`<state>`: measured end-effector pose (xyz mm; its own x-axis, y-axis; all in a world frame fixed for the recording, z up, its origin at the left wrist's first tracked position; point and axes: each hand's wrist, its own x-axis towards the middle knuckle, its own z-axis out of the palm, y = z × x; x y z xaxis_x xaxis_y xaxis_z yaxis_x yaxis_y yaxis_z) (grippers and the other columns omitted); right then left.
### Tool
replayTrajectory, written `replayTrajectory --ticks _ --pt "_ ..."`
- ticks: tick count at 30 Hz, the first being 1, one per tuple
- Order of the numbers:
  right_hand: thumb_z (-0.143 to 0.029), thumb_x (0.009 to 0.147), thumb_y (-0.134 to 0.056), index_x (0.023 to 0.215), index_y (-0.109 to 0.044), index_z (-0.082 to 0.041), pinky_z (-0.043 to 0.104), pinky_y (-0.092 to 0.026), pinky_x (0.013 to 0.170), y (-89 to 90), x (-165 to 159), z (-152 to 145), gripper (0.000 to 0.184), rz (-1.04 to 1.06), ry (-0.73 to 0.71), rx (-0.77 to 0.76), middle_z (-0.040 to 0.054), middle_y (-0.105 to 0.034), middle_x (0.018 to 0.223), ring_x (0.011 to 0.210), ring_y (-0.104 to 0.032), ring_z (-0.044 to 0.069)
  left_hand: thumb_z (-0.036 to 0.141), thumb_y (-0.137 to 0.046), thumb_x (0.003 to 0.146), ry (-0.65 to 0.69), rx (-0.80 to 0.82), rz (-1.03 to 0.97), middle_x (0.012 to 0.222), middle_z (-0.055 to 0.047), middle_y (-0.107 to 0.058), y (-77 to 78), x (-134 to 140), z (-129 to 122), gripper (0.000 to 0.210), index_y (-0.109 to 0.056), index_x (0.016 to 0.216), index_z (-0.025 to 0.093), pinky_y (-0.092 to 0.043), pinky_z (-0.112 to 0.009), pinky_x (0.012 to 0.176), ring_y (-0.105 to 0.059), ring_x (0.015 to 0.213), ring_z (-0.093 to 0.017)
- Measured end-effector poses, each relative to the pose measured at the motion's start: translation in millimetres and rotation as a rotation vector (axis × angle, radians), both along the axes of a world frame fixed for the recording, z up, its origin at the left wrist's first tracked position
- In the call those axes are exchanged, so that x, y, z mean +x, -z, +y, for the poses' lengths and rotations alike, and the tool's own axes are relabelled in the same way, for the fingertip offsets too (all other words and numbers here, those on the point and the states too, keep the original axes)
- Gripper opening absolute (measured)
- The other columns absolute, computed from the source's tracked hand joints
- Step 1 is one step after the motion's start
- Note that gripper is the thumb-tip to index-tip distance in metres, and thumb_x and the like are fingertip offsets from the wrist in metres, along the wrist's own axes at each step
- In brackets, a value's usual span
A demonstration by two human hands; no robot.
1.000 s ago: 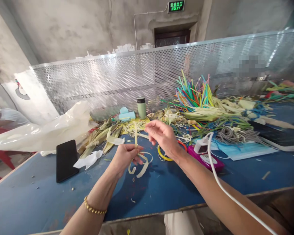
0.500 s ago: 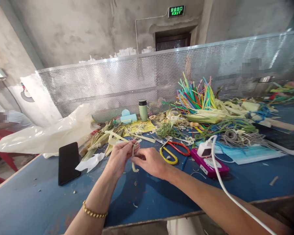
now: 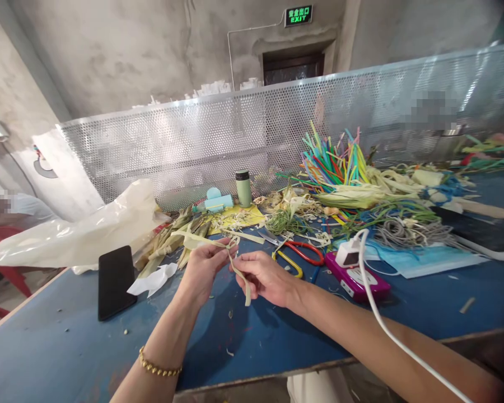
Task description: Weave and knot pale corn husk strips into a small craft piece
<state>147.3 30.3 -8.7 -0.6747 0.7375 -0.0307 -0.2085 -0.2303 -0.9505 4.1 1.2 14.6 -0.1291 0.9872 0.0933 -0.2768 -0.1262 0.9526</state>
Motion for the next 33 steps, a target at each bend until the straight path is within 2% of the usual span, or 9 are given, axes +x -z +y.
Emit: replayTrajectory --ticks 10,12,14,16,19,23,25,28,33 --pt "-0.031 0.085 -0.050 0.066 -0.048 -0.016 0.019 -0.028 0.032 4.6 -8.6 -8.2 0.024 -0.205 0.008 0.106 -0.0021 -0.056 0.049 0.031 -0.038 0.006 0.017 -0.077 0.063 -0.036 -0.035 -0.014 0.086 -0.012 -0.073 5.1 3.6 1.8 0.030 -0.068 0.090 0.008 -0.051 -0.039 0.090 -0.068 0.092 -0.025" --pt "-0.031 0.089 -0.045 0.065 -0.047 -0.017 0.020 -0.028 0.033 2.7 -7.5 -9.8 0.027 -0.357 0.012 0.258 -0.0021 -0.055 0.048 0.030 -0.038 0.007 0.019 -0.077 0.063 -0.035 -0.035 0.003 0.085 -0.012 -0.073 5.9 3.3 1.9 0.030 -0.068 0.090 0.009 -0.051 -0.038 0.088 -0.069 0.090 -0.024" --pt "-0.033 0.091 -0.043 0.064 -0.049 -0.017 0.021 -0.031 0.038 -3.2 -3.8 -10.2 0.032 -0.492 0.053 0.543 -0.0011 -0.056 0.048 0.034 -0.042 0.008 0.021 -0.076 0.064 -0.042 -0.037 0.057 0.082 -0.011 -0.073 6.9 3.3 2.1 0.030 -0.069 0.091 0.009 -0.052 -0.036 0.083 -0.069 0.083 -0.023" --pt "-0.034 0.092 -0.046 0.063 -0.052 -0.017 0.022 -0.037 0.050 -12.3 1.8 -8.3 0.034 -0.518 0.268 0.876 0.0007 -0.057 0.052 0.048 -0.051 0.010 0.022 -0.075 0.064 -0.025 -0.017 0.132 0.077 -0.009 -0.072 8.2 4.6 2.3 0.029 -0.071 0.091 0.010 -0.053 -0.033 0.077 -0.068 0.075 -0.020" --pt "-0.028 0.091 -0.049 0.075 -0.060 -0.016 0.024 -0.040 0.061 -25.4 9.9 -1.7 0.023 -0.464 0.494 1.102 0.0039 -0.062 0.071 0.065 -0.055 0.012 0.021 -0.070 0.066 0.089 0.042 0.236 0.070 -0.006 -0.070 10.4 9.4 1.8 0.016 -0.072 0.079 0.011 -0.052 -0.029 0.069 -0.065 0.066 -0.017" --pt "-0.017 0.085 -0.057 0.100 -0.066 -0.017 0.026 -0.043 0.074 -31.1 11.6 5.0 0.017 -0.398 0.369 1.286 0.0071 -0.059 0.096 0.081 -0.055 0.014 0.013 -0.064 0.066 0.151 0.094 0.376 0.062 -0.004 -0.066 13.8 16.3 -0.2 0.004 -0.068 0.064 0.012 -0.047 -0.024 0.057 -0.059 0.058 -0.014" --pt "-0.015 0.083 -0.059 0.099 -0.067 -0.018 0.026 -0.043 0.074 -31.2 10.2 5.7 0.018 -0.359 0.282 1.274 0.0058 -0.057 0.095 0.081 -0.054 0.014 0.009 -0.064 0.063 0.158 0.079 0.412 0.060 -0.003 -0.065 15.0 17.9 -1.3 0.006 -0.067 0.066 0.013 -0.048 -0.024 0.055 -0.060 0.057 -0.015" --pt "-0.021 0.081 -0.063 0.079 -0.065 -0.016 0.021 -0.041 0.060 -32.7 10.9 7.1 0.005 -0.291 0.251 1.114 0.0010 -0.055 0.081 0.066 -0.050 0.009 0.011 -0.064 0.063 0.240 -0.007 0.415 0.064 -0.006 -0.068 14.4 17.7 -3.3 0.008 -0.069 0.069 0.013 -0.052 -0.029 0.059 -0.067 0.062 -0.021" --pt "-0.031 0.082 -0.062 0.075 -0.058 -0.015 0.019 -0.035 0.044 -38.0 19.9 12.5 0.018 -0.280 0.152 0.782 -0.0046 -0.049 0.054 0.046 -0.045 0.008 0.022 -0.064 0.070 0.356 -0.066 0.421 0.079 -0.011 -0.073 8.1 15.0 -7.0 0.015 -0.073 0.077 0.013 -0.054 -0.034 0.069 -0.071 0.075 -0.027"
